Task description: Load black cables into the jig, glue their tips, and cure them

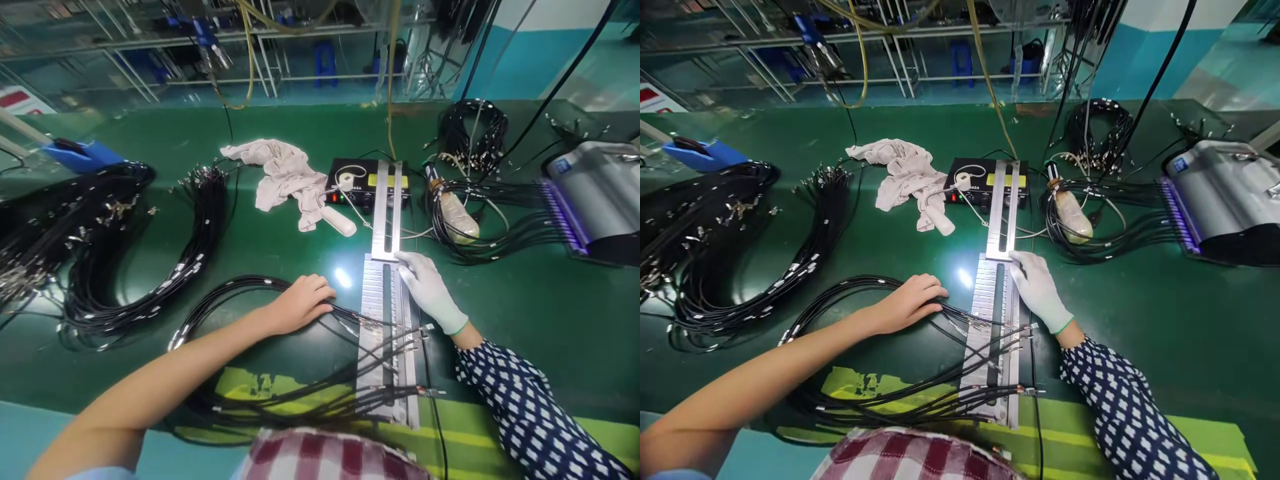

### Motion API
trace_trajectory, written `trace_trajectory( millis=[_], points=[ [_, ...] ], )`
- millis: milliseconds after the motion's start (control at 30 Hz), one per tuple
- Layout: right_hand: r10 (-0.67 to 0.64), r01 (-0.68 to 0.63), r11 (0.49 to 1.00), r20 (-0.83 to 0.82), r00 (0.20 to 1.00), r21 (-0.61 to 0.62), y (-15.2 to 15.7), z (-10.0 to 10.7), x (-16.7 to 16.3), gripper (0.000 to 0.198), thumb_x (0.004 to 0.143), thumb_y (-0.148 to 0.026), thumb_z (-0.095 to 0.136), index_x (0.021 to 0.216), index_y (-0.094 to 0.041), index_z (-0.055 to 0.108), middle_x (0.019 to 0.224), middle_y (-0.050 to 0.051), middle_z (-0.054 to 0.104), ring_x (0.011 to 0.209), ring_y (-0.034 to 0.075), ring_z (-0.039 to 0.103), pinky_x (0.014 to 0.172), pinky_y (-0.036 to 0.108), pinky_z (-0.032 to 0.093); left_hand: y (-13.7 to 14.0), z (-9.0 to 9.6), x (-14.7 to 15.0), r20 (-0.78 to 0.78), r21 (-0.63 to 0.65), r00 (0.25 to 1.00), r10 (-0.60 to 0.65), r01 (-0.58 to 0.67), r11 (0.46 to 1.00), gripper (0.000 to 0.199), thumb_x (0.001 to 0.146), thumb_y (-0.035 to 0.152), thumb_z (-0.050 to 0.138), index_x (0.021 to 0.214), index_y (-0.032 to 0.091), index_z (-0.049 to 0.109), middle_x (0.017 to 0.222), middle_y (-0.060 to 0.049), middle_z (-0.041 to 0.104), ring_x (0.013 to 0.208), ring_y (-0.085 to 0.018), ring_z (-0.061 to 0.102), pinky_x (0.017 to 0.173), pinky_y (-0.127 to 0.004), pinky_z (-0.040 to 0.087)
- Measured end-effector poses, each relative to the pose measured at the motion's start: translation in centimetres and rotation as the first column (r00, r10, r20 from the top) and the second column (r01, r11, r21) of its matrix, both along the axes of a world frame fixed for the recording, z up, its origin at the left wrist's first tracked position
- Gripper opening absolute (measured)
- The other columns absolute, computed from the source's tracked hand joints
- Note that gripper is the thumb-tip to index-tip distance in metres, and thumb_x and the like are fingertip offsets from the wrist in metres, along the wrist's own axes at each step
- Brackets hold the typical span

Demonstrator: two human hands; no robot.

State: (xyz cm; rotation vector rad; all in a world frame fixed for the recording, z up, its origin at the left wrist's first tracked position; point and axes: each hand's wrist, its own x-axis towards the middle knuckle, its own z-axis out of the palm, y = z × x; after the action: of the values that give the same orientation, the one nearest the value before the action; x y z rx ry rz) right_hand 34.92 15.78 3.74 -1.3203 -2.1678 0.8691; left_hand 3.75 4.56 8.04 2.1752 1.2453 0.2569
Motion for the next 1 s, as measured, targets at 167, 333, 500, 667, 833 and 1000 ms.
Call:
trace_trajectory(
  millis=[167, 333, 500, 667, 833, 1000],
  points=[
    [-0.004, -0.008, 0.992, -0.093, 0.996, -0.129, -1.5, 1.0, 1.6, 0.046, 0.1, -0.041, 0.042, 0.141, -0.023, 0.049, 0.135, 0.005, 0.056, 0.121, 0.024, 0.053, 0.107, 0.046, 0.041, 0.8, -0.8, -0.4, 0.24, -0.464, 0.942, 0.233, -0.099, 0.88, 0.024, 0.092, 0.036, 0.061, 0.097, 0.015, 0.072, 0.092, -0.005, 0.068, 0.086, -0.016, 0.061, 0.078, -0.028, 0.045],
    [-0.25, 0.161, 0.943, -0.302, 0.92, -0.29, -2.9, 1.3, 3.8, 0.053, 0.097, -0.041, 0.052, 0.143, -0.016, 0.046, 0.12, 0.013, 0.063, 0.101, 0.023, 0.065, 0.096, 0.043, 0.052, 1.5, -0.7, -1.1, 0.167, -0.329, 0.936, 0.31, -0.243, 0.913, 0.02, 0.091, 0.033, 0.062, 0.094, 0.017, 0.074, 0.096, -0.005, 0.067, 0.093, -0.019, 0.059, 0.084, -0.032, 0.044],
    [-0.302, 0.25, 0.945, -0.273, 0.913, -0.211, -3.1, 0.4, 3.8, 0.038, 0.096, -0.036, 0.053, 0.129, -0.018, 0.059, 0.112, 0.01, 0.066, 0.092, 0.022, 0.067, 0.089, 0.041, 0.053, 2.8, -0.9, 2.9, 0.116, -0.062, 0.979, 0.169, -0.163, 0.985, 0.02, 0.092, 0.028, 0.062, 0.109, 0.016, 0.064, 0.102, -0.005, 0.061, 0.098, -0.02, 0.051, 0.088, -0.037, 0.039],
    [-0.267, 0.233, 0.959, -0.233, 0.935, -0.164, -3.0, 0.5, 3.5, 0.03, 0.097, -0.032, 0.054, 0.124, -0.022, 0.063, 0.112, 0.006, 0.066, 0.087, 0.018, 0.066, 0.086, 0.037, 0.051, 3.9, -1.1, 5.8, 0.227, -0.148, 0.957, 0.178, -0.147, 0.978, 0.007, 0.088, 0.018, 0.064, 0.089, 0.013, 0.061, 0.085, -0.004, 0.056, 0.082, -0.016, 0.05, 0.074, -0.03, 0.041],
    [-0.283, 0.245, 0.95, -0.203, 0.937, -0.192, -3.3, 1.2, 3.3, 0.027, 0.098, -0.033, 0.054, 0.122, -0.025, 0.064, 0.098, 0.001, 0.066, 0.086, 0.017, 0.065, 0.085, 0.035, 0.05, 5.5, -1.1, 4.8, 0.313, -0.103, 0.929, 0.198, -0.174, 0.979, 0.008, 0.093, 0.019, 0.059, 0.087, 0.014, 0.062, 0.086, -0.003, 0.062, 0.078, -0.012, 0.056, 0.07, -0.024, 0.044],
    [-0.28, 0.244, 0.951, -0.199, 0.939, -0.188, -3.4, 1.2, 3.3, 0.023, 0.098, -0.032, 0.056, 0.119, -0.027, 0.065, 0.114, -0.001, 0.063, 0.086, 0.015, 0.064, 0.082, 0.032, 0.051, 7.5, -2.2, 3.8, 0.277, 0.103, 0.961, -0.009, -0.02, 0.994, 0.019, 0.1, 0.019, 0.049, 0.105, 0.013, 0.066, 0.095, -0.006, 0.066, 0.087, -0.013, 0.061, 0.079, -0.024, 0.049]
  ],
)
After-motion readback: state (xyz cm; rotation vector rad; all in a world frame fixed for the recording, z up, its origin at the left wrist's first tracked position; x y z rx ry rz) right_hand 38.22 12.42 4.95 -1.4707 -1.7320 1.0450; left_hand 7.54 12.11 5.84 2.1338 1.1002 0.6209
